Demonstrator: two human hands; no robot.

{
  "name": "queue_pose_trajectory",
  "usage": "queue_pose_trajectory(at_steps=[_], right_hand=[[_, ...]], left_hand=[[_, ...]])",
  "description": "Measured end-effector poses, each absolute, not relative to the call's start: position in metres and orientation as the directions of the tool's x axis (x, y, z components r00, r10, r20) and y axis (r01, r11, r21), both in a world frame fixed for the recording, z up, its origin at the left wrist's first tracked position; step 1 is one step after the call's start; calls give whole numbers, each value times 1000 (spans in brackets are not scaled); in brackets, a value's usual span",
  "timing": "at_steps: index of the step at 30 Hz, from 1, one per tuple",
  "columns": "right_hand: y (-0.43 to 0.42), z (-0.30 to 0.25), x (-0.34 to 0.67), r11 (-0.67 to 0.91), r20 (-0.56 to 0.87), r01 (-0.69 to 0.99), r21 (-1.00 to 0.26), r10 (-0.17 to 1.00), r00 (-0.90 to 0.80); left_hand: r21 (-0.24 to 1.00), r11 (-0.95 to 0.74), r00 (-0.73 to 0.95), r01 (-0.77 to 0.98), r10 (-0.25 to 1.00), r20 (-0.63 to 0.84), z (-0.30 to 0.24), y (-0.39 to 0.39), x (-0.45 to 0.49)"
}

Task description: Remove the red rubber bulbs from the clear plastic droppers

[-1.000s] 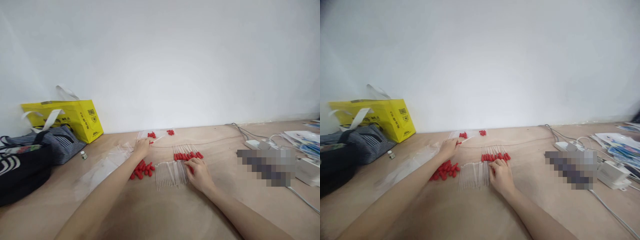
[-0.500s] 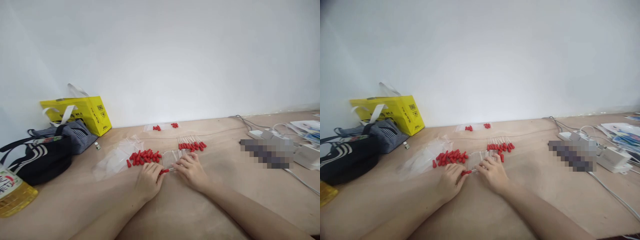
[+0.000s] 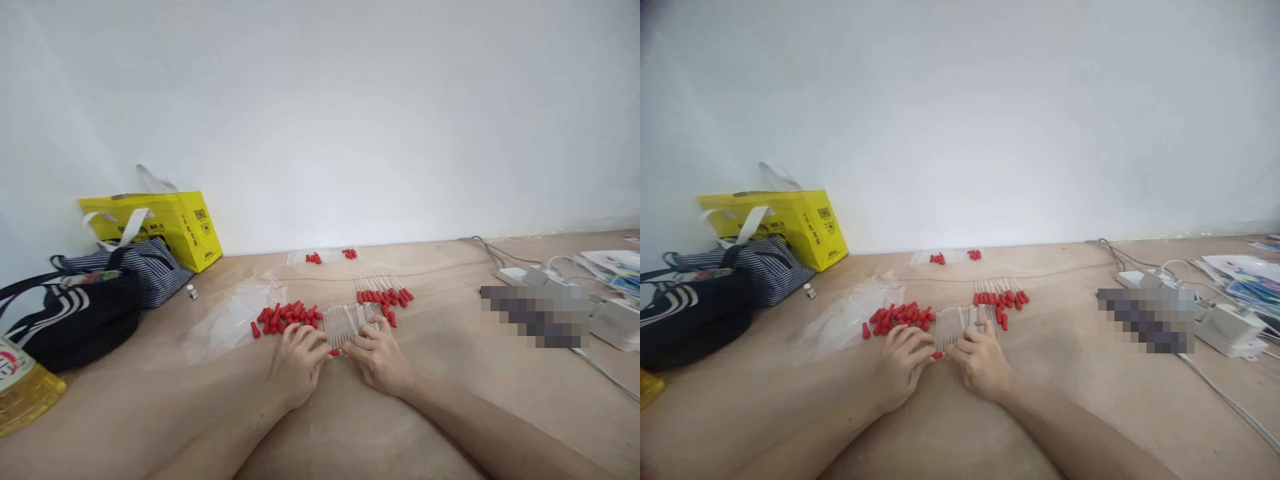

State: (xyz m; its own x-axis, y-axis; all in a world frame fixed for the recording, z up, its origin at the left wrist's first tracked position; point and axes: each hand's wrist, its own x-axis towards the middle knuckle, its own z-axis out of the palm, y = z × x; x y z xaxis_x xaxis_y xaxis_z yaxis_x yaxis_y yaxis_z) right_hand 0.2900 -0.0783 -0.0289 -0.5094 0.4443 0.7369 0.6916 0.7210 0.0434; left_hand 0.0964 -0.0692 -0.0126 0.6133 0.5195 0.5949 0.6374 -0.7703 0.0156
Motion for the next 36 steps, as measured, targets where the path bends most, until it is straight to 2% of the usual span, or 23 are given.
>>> queue_pose_trajectory(at_steps=[9, 16, 20, 23, 26, 30, 36], right_hand=[[-79, -31, 290, 756, 750, 654, -3, 435, -498], [-80, -32, 306, 717, 758, 694, -70, 491, -431], [-76, -37, 318, 635, 732, 757, -152, 587, -345], [-69, -39, 319, 569, 703, 780, -261, 665, -250], [-60, -38, 316, 535, 703, 760, -369, 695, -148], [-47, -35, 309, 526, 673, 749, -403, 725, -147], [-34, -38, 292, 429, 582, 837, -339, 795, -172]], left_hand=[[6, -760, 619, 650, 534, 576, -12, -75, 98], [1, -718, 585, 696, 567, 579, -14, -72, 83], [53, -702, 532, 710, 584, 613, -16, -66, 71], [128, -710, 472, 693, 580, 664, -15, -58, 66], [184, -676, 398, 713, 607, 688, -9, -50, 61], [285, -616, 372, 735, 716, 590, 0, -48, 53], [422, -513, 362, 747, 847, 389, 0, -51, 51]])
